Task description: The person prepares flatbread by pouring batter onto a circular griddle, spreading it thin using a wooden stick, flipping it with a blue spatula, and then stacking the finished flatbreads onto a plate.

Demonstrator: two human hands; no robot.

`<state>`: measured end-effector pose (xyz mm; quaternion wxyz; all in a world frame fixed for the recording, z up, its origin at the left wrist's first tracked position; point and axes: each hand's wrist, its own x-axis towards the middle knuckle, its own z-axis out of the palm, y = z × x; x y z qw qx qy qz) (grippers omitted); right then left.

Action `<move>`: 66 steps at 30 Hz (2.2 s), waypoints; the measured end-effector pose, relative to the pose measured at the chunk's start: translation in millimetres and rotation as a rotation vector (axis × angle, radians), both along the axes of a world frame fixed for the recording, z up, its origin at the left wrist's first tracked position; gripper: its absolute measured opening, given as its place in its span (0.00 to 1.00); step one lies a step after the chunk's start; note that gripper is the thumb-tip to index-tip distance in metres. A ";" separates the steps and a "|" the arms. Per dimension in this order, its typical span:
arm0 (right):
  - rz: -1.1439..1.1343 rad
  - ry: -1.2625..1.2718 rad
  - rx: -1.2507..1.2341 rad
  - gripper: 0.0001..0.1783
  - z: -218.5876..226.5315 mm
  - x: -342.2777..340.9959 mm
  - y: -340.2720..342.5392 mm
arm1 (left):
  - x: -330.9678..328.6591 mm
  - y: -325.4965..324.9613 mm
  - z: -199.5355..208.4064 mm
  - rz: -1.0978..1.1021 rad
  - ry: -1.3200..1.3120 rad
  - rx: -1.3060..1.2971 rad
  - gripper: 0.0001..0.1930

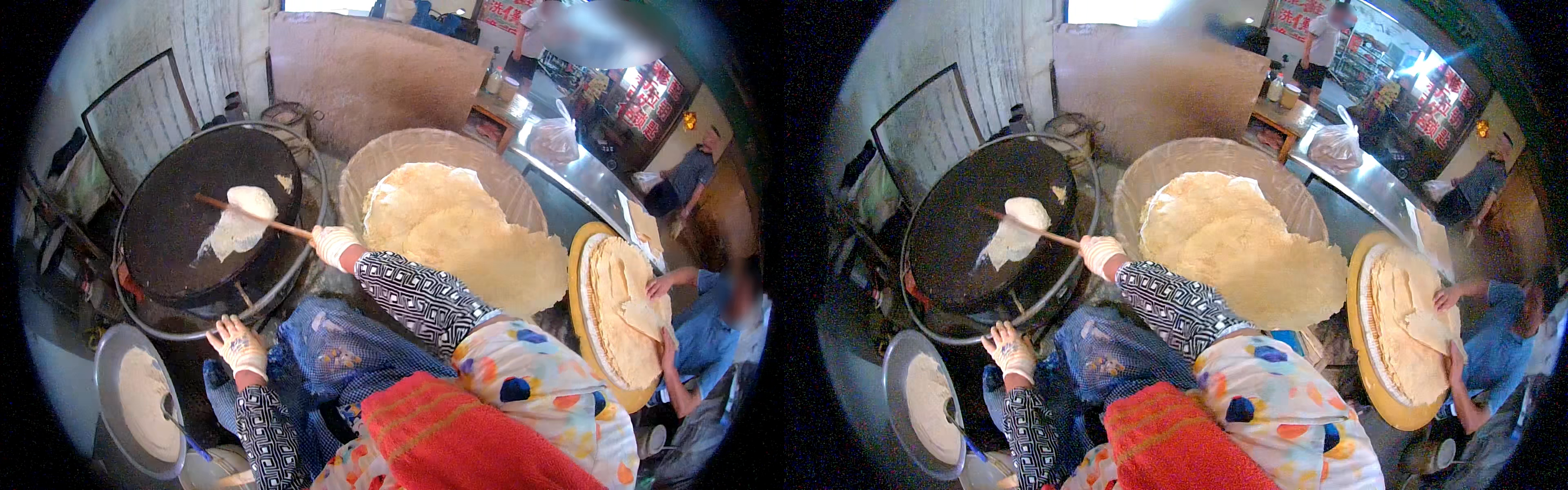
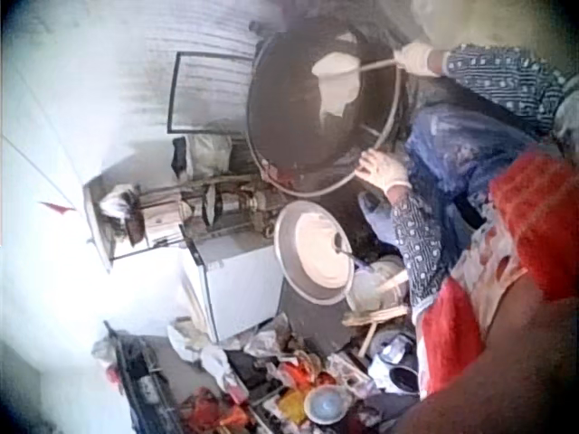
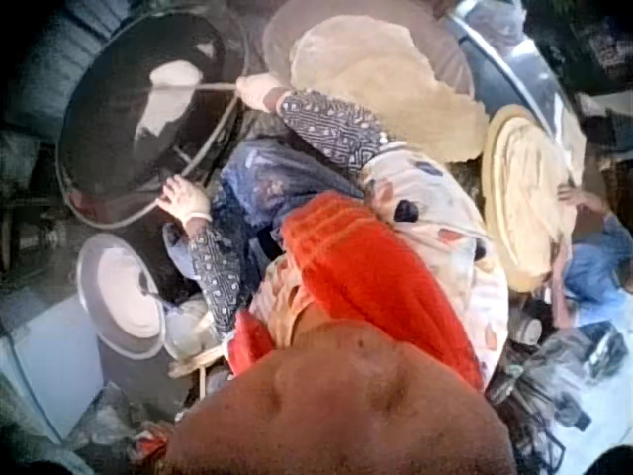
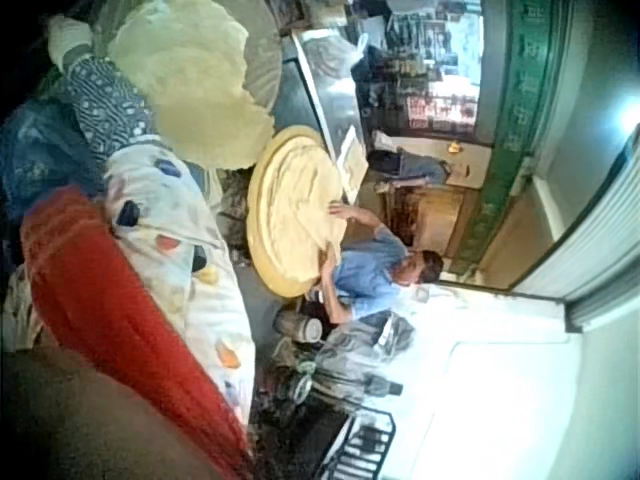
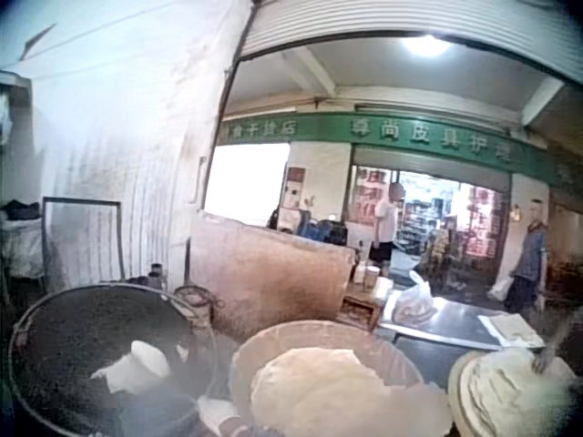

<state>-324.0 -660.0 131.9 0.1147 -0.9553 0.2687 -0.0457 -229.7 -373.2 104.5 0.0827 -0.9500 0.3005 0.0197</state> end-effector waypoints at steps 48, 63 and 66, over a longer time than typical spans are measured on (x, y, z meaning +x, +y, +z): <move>0.071 0.089 -0.125 0.19 -32.6 7.7 -39.0 | -21.1 4.5 -37.2 -0.098 -0.160 -0.097 0.41; 0.074 0.079 -0.091 0.20 -13.9 24.9 -44.1 | 12.4 30.9 -24.6 0.029 -0.149 -0.109 0.32; -0.088 0.017 -0.061 0.19 -15.7 19.3 -62.7 | 20.9 38.6 -25.1 0.030 -0.173 -0.209 0.30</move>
